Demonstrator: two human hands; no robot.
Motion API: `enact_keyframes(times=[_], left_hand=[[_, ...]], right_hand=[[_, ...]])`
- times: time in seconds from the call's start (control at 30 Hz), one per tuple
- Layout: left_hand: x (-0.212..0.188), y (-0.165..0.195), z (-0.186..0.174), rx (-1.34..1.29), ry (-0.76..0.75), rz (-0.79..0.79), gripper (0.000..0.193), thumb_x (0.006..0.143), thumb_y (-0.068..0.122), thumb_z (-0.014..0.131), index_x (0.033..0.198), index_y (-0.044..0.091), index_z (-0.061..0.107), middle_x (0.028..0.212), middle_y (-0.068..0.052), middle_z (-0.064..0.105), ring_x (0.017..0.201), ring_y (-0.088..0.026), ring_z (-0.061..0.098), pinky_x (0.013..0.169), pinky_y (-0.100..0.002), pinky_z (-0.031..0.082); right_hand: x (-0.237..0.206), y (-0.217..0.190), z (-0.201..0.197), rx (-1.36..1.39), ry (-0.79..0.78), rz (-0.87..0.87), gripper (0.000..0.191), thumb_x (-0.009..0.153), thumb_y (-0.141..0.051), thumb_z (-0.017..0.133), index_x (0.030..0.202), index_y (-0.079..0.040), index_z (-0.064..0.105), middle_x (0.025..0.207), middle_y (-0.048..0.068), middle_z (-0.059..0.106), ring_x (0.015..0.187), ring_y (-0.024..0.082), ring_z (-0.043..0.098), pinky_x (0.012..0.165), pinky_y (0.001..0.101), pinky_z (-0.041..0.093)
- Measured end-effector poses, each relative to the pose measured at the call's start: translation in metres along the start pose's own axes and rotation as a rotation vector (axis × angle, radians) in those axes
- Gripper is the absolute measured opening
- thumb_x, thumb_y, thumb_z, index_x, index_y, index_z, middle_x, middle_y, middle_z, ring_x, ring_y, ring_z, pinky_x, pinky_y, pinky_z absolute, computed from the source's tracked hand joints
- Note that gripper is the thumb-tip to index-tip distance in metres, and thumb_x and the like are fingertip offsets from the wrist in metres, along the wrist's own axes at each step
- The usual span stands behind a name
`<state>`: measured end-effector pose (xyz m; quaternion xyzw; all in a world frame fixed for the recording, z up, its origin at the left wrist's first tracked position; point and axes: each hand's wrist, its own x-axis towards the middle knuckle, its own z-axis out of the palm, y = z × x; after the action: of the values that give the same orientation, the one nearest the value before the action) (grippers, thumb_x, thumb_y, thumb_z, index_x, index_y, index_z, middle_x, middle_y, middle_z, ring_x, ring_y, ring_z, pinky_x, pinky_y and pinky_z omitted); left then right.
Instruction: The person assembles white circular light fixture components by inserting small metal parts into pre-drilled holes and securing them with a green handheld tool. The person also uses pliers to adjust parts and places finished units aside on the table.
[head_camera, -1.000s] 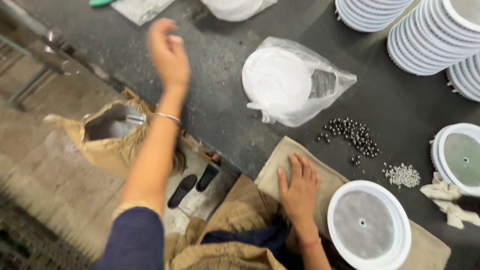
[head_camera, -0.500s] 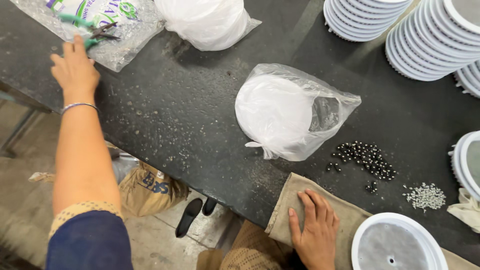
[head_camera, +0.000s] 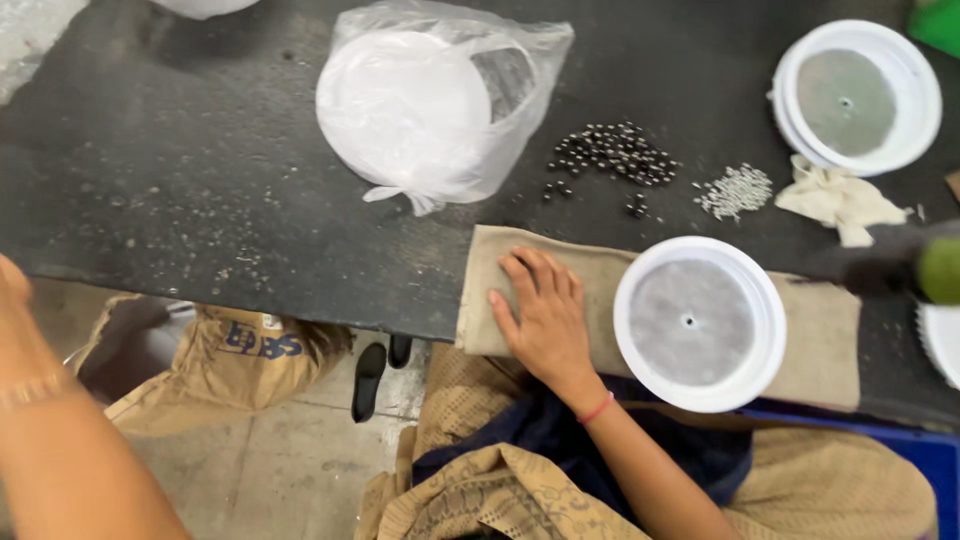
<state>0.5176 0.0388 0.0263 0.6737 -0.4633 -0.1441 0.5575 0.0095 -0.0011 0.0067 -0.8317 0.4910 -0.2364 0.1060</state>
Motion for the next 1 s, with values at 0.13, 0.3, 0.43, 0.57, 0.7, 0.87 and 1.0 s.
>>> enact_keyframes(times=[0.13, 0.3, 0.43, 0.57, 0.7, 0.87, 1.0], left_hand=[[-0.082, 0.096, 0.038, -0.446, -0.102, 0.022, 0.036, 0.108, 0.032, 0.064, 0.136, 0.010, 0.058, 0.158, -0.010, 0.043, 0.143, -0.027, 0.042, 0.116, -0.054, 0.036], [-0.158, 0.173, 0.090, -0.874, -0.169, -0.022, 0.050, 0.108, 0.038, 0.058, 0.150, 0.011, 0.053, 0.170, -0.010, 0.035, 0.158, -0.025, 0.033, 0.131, -0.056, 0.031], [-0.176, 0.181, 0.121, -1.096, -0.247, -0.109, 0.044, 0.104, 0.037, 0.054, 0.139, 0.011, 0.061, 0.172, -0.013, 0.034, 0.164, -0.032, 0.028, 0.129, -0.061, 0.023], [-0.185, 0.169, 0.132, -1.264, -0.407, -0.123, 0.029, 0.114, 0.032, 0.054, 0.106, 0.008, 0.069, 0.163, -0.018, 0.046, 0.159, -0.037, 0.034, 0.128, -0.062, 0.022], [-0.192, 0.163, 0.153, -1.378, -0.489, -0.295, 0.028, 0.104, 0.031, 0.057, 0.106, 0.006, 0.071, 0.159, -0.020, 0.048, 0.156, -0.041, 0.040, 0.127, -0.068, 0.026], [-0.198, 0.173, 0.180, -0.950, -0.366, -0.450, 0.029, 0.090, 0.023, 0.059, 0.108, 0.005, 0.071, 0.152, -0.020, 0.052, 0.142, -0.035, 0.046, 0.119, -0.051, 0.033], [-0.205, 0.186, 0.196, -0.335, -0.367, -0.194, 0.025, 0.092, 0.024, 0.058, 0.094, -0.001, 0.062, 0.148, -0.022, 0.058, 0.135, -0.035, 0.057, 0.111, -0.039, 0.040]], right_hand=[[-0.004, 0.001, -0.003, 0.020, 0.034, -0.029, 0.044, 0.096, -0.032, 0.066, 0.133, -0.012, 0.057, 0.141, 0.007, 0.054, 0.134, 0.029, 0.048, 0.110, 0.0469, 0.034], [-0.005, 0.013, -0.008, 0.131, -0.005, -0.003, 0.038, 0.095, -0.030, 0.067, 0.128, -0.013, 0.060, 0.135, 0.006, 0.056, 0.128, 0.029, 0.050, 0.105, 0.0465, 0.037], [-0.002, 0.027, -0.011, 0.198, -0.043, -0.025, 0.033, 0.094, -0.028, 0.067, 0.124, -0.014, 0.063, 0.132, 0.004, 0.058, 0.128, 0.027, 0.052, 0.103, 0.0459, 0.039], [-0.006, 0.032, -0.010, 0.218, -0.007, -0.084, 0.034, 0.093, -0.027, 0.068, 0.125, -0.015, 0.063, 0.132, 0.004, 0.058, 0.127, 0.027, 0.052, 0.102, 0.0464, 0.038], [-0.010, 0.030, -0.008, 0.184, 0.009, -0.085, 0.034, 0.094, -0.027, 0.067, 0.125, -0.015, 0.063, 0.132, 0.004, 0.059, 0.128, 0.027, 0.052, 0.102, 0.0455, 0.038], [-0.007, 0.027, -0.011, 0.189, 0.062, -0.122, 0.035, 0.093, -0.027, 0.067, 0.126, -0.014, 0.064, 0.133, 0.006, 0.060, 0.127, 0.029, 0.053, 0.103, 0.0458, 0.039], [-0.003, 0.023, -0.013, 0.194, 0.054, -0.111, 0.034, 0.091, -0.026, 0.068, 0.123, -0.014, 0.066, 0.131, 0.006, 0.063, 0.125, 0.030, 0.055, 0.102, 0.0465, 0.039]])
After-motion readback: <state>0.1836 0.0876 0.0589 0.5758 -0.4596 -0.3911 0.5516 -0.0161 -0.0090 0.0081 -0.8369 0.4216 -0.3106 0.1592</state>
